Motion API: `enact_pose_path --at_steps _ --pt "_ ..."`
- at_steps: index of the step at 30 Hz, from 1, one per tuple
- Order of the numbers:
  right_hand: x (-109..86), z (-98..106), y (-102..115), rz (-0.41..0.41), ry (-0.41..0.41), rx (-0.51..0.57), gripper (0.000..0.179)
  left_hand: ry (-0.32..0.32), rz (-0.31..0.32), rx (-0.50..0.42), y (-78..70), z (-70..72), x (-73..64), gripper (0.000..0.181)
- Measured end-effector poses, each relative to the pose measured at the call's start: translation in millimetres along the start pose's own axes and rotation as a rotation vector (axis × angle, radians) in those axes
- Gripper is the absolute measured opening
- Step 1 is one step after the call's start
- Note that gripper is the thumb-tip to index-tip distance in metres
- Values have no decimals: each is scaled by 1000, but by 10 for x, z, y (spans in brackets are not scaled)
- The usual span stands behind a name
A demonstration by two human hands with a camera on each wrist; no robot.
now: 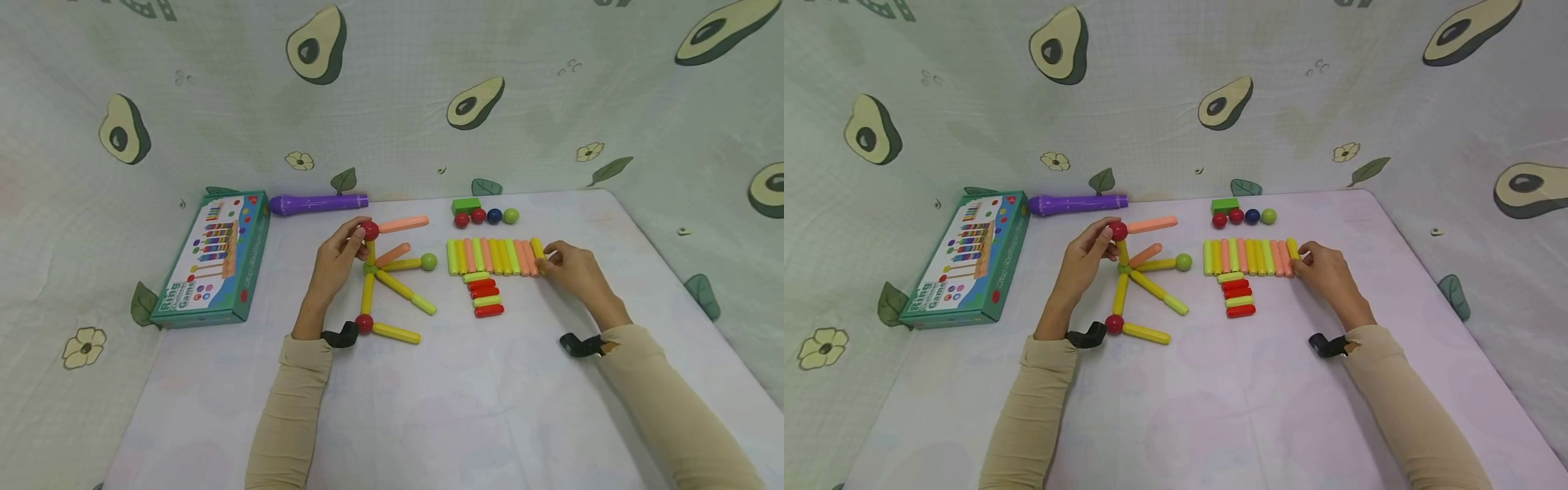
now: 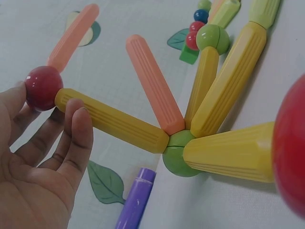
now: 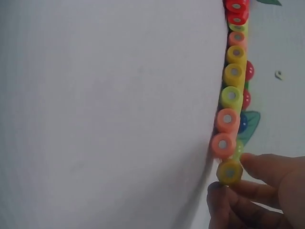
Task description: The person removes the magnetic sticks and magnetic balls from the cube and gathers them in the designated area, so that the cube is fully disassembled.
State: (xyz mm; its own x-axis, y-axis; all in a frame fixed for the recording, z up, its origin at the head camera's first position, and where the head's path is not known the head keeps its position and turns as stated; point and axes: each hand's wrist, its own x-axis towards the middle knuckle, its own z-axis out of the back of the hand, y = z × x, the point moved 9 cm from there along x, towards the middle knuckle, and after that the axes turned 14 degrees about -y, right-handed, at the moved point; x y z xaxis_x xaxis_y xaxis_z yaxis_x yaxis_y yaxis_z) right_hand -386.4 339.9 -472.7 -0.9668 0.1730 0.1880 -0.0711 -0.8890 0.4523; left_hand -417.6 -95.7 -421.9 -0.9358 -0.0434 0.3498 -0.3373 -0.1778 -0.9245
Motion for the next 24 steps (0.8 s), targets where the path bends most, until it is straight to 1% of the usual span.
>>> enact_pose_path --at_steps 2,7,9,12,15,20,24 --pt "3 -2 8 26 8 -10 42 8 4 -10 -20 -8 -3 38" --pt "11 -20 14 64 28 -23 42 18 10 -19 -225 6 -59 36" --pt "7 -10 11 55 16 -20 42 23 8 -20 -307 7 -84 36" --pt "-30 35 107 50 -30 -2 41 30 9 -20 -346 -5 -87 36" --pt "-94 70 357 80 -74 45 37 28 13 -18 -344 -5 -84 36" --pt "-158 91 968 226 -120 167 31 23 14 -15 -344 5 -84 36" --pt "-139 69 1449 343 -124 269 31 13 18 -4 -346 14 -92 36"
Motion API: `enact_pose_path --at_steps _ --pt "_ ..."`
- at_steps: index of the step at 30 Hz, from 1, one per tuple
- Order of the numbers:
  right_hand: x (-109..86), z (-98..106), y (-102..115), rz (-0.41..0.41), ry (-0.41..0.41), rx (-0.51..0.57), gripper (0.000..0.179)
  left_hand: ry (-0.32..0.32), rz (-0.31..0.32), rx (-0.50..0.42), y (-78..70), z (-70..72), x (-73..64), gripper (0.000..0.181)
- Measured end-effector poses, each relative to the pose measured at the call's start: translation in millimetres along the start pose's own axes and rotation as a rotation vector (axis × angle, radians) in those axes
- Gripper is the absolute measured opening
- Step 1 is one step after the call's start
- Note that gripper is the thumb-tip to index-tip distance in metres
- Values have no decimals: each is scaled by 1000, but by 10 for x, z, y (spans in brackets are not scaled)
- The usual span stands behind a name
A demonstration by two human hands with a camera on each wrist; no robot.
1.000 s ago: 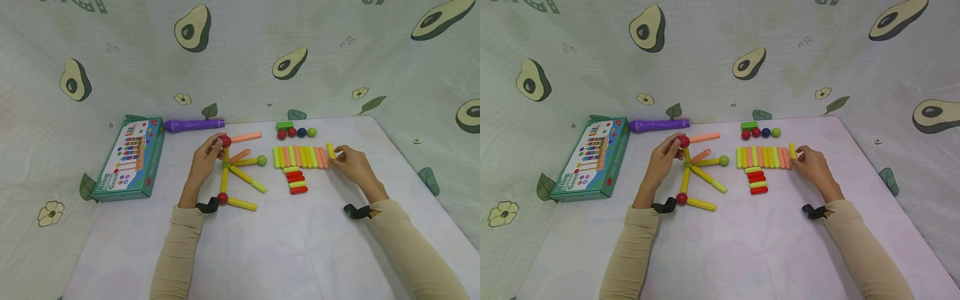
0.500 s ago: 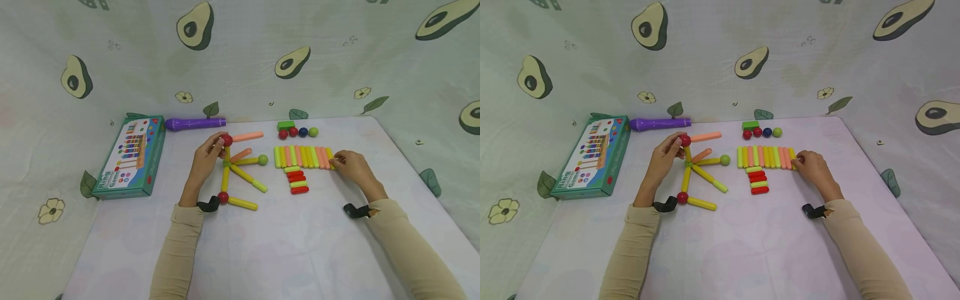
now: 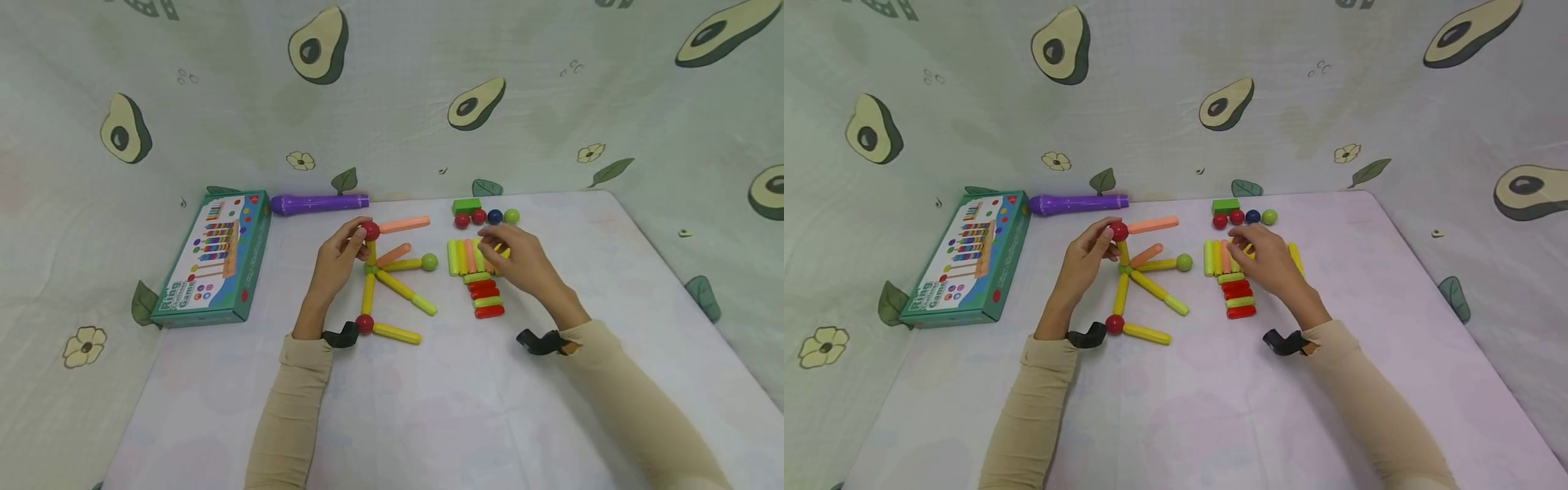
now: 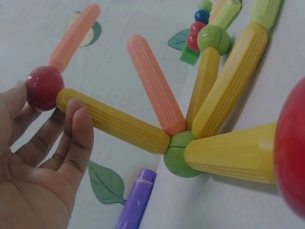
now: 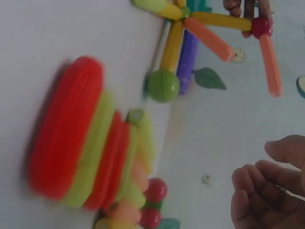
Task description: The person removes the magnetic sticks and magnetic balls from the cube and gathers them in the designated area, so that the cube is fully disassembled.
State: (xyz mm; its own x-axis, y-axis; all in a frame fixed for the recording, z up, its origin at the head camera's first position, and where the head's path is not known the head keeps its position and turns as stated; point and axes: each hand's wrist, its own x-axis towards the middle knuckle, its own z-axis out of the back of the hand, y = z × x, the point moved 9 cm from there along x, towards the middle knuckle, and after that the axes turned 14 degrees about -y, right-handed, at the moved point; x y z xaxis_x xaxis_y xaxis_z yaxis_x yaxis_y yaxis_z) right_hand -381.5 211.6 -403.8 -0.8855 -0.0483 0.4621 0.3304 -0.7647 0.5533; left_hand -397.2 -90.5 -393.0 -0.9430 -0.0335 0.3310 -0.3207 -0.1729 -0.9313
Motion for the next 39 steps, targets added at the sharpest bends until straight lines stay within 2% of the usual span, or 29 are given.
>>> enact_pose_path --at_steps 4,7,12,16,22,27,30,35,39 --pt "198 -170 350 87 2 99 38 -6 3 7 5 20 -5 36" --pt "326 -295 528 124 19 167 41 -2 5 3 9 18 -5 36" --pt "429 -436 690 146 53 263 37 20 9 -22 22 -15 2 36" --pt "423 -437 778 184 23 272 27 12 -22 -2 -17 -23 10 35" --pt "388 -445 786 213 23 261 21 -6 -60 30 -37 -14 5 33" --pt "308 -433 801 277 45 284 20 -19 -70 38 -37 18 6 33" --pt "260 -386 777 303 13 281 20 -30 -66 22 -37 40 14 33" --pt "220 -202 635 281 -92 226 20 -9 -48 5 -20 18 15 34" --pt "146 -77 441 219 -97 128 25 -12 -42 19 -11 18 7 35"
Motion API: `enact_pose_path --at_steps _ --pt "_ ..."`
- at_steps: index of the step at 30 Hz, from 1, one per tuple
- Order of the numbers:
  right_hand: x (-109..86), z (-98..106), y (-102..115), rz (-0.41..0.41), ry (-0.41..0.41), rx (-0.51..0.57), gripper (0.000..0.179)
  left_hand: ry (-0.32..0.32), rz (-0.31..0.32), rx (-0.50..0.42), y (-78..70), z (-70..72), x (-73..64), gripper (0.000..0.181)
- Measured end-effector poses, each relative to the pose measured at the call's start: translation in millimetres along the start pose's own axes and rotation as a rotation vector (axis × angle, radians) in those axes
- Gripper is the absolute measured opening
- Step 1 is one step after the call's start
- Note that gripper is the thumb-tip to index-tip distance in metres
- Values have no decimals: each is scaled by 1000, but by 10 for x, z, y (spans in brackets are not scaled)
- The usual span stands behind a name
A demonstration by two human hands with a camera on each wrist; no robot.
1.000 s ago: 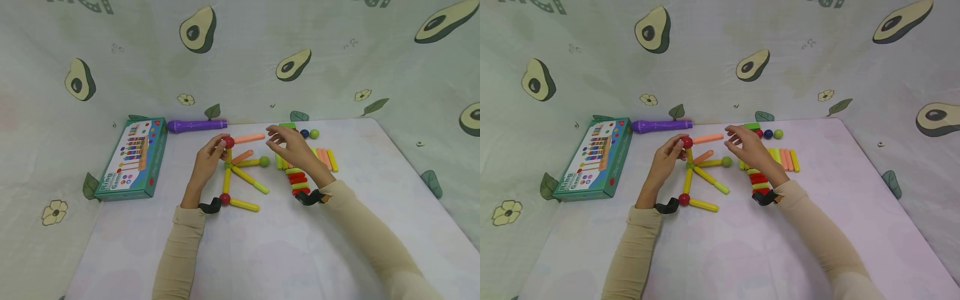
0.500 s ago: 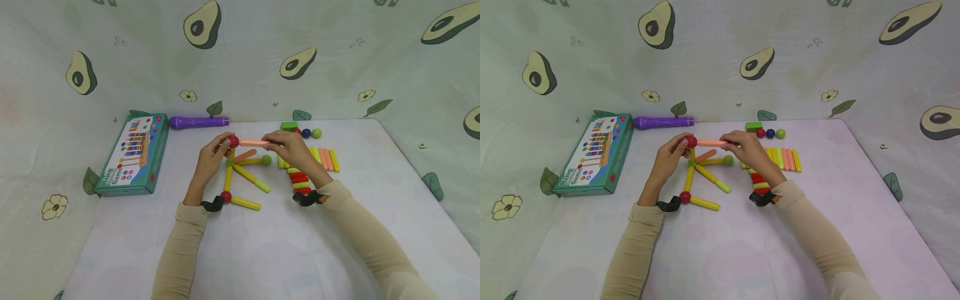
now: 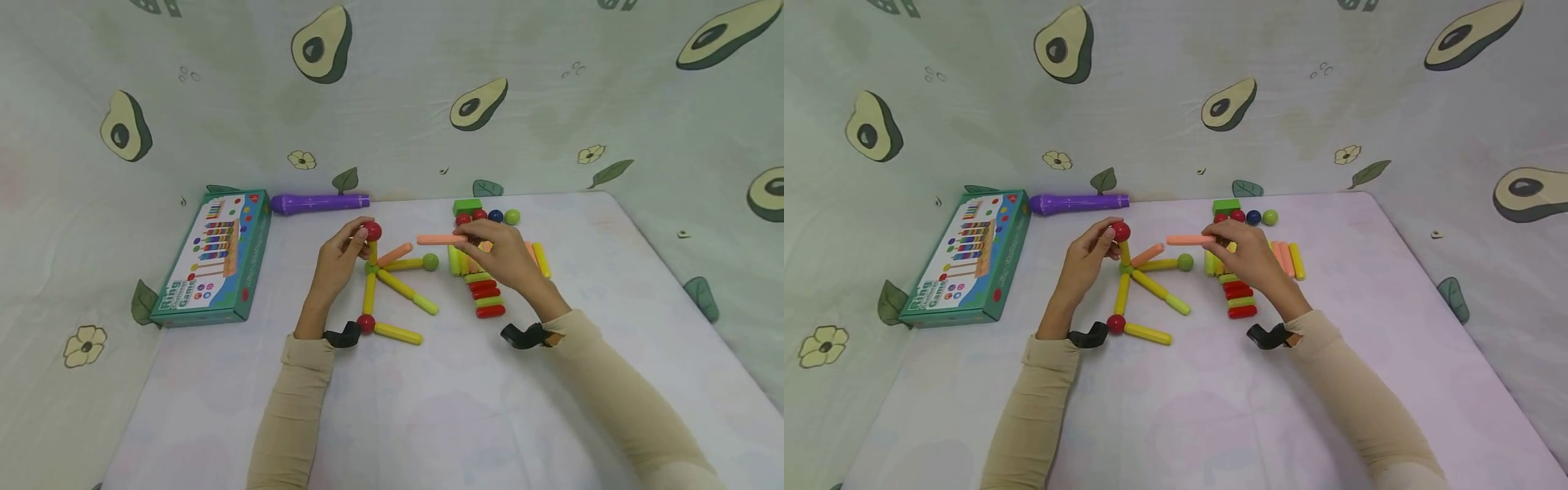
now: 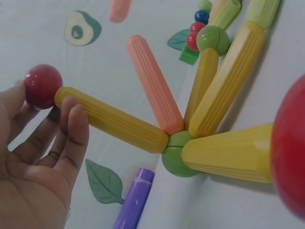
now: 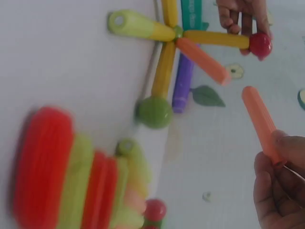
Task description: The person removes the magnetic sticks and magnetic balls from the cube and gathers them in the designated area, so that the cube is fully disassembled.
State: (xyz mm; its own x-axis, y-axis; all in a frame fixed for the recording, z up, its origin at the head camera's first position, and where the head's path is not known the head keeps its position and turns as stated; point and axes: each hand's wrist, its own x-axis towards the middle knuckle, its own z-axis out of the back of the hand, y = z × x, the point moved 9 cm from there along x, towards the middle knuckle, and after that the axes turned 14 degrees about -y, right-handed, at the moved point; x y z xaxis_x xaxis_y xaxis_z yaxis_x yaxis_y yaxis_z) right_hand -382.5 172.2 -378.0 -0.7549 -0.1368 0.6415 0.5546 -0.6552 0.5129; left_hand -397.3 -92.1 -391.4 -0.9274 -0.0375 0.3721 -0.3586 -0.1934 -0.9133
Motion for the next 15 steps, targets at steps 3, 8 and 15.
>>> enact_pose_path --at_steps 3,8,15 --pt "-93 110 -151 -54 12 -73 26 -5 -10 1 -2 6 -8 34" --pt "-236 321 -425 -126 -24 -141 26 -4 -20 6 -36 11 -11 34" --pt "-439 678 -813 -227 -107 -251 25 7 -1 17 -38 -10 -31 35"
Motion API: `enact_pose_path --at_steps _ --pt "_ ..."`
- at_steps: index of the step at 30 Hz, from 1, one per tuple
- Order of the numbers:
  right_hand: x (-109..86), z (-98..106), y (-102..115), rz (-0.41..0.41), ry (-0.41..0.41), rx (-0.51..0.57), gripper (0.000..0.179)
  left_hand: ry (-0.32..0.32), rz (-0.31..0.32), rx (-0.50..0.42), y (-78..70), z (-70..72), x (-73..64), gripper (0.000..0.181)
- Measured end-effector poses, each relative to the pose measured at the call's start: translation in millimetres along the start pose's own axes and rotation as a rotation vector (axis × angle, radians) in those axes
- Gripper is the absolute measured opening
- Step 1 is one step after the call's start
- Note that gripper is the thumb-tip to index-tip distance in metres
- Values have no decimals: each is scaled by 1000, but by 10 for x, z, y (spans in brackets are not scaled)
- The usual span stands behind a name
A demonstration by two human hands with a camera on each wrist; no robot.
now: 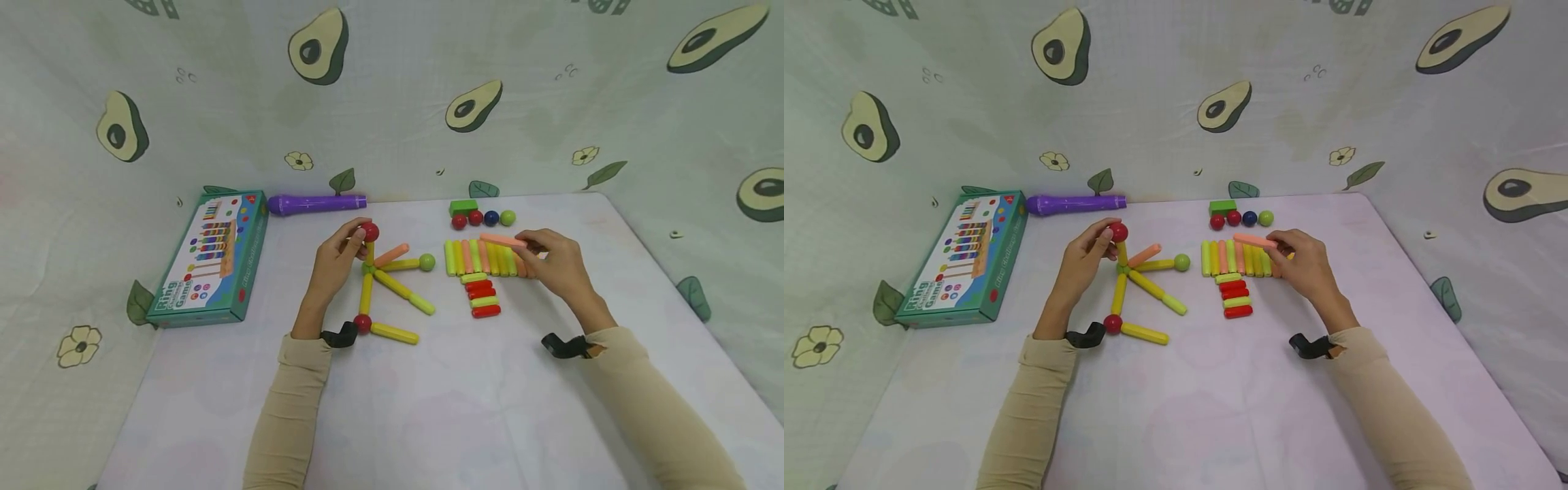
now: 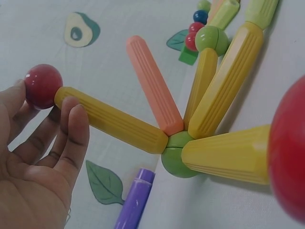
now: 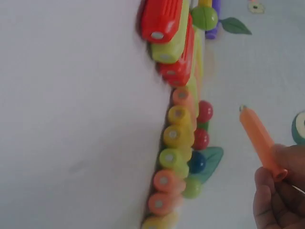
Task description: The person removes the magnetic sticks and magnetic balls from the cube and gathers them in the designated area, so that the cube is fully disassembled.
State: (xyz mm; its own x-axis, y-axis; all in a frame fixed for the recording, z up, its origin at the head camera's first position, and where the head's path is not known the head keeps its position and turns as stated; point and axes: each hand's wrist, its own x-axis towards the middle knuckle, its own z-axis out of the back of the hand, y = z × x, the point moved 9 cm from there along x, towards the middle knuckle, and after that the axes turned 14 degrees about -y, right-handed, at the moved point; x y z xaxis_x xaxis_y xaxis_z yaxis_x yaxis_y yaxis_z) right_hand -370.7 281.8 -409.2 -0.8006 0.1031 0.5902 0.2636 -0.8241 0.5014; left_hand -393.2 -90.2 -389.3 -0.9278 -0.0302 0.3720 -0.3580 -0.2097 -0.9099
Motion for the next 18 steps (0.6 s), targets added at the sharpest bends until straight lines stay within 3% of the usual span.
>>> enact_pose_path --at_steps 12,18 --pt "-104 273 -623 -110 -92 -179 21 -3 2 2 17 -9 -4 34" --pt "-167 218 -826 -170 54 -243 25 -5 -5 -7 2 -16 2 34"
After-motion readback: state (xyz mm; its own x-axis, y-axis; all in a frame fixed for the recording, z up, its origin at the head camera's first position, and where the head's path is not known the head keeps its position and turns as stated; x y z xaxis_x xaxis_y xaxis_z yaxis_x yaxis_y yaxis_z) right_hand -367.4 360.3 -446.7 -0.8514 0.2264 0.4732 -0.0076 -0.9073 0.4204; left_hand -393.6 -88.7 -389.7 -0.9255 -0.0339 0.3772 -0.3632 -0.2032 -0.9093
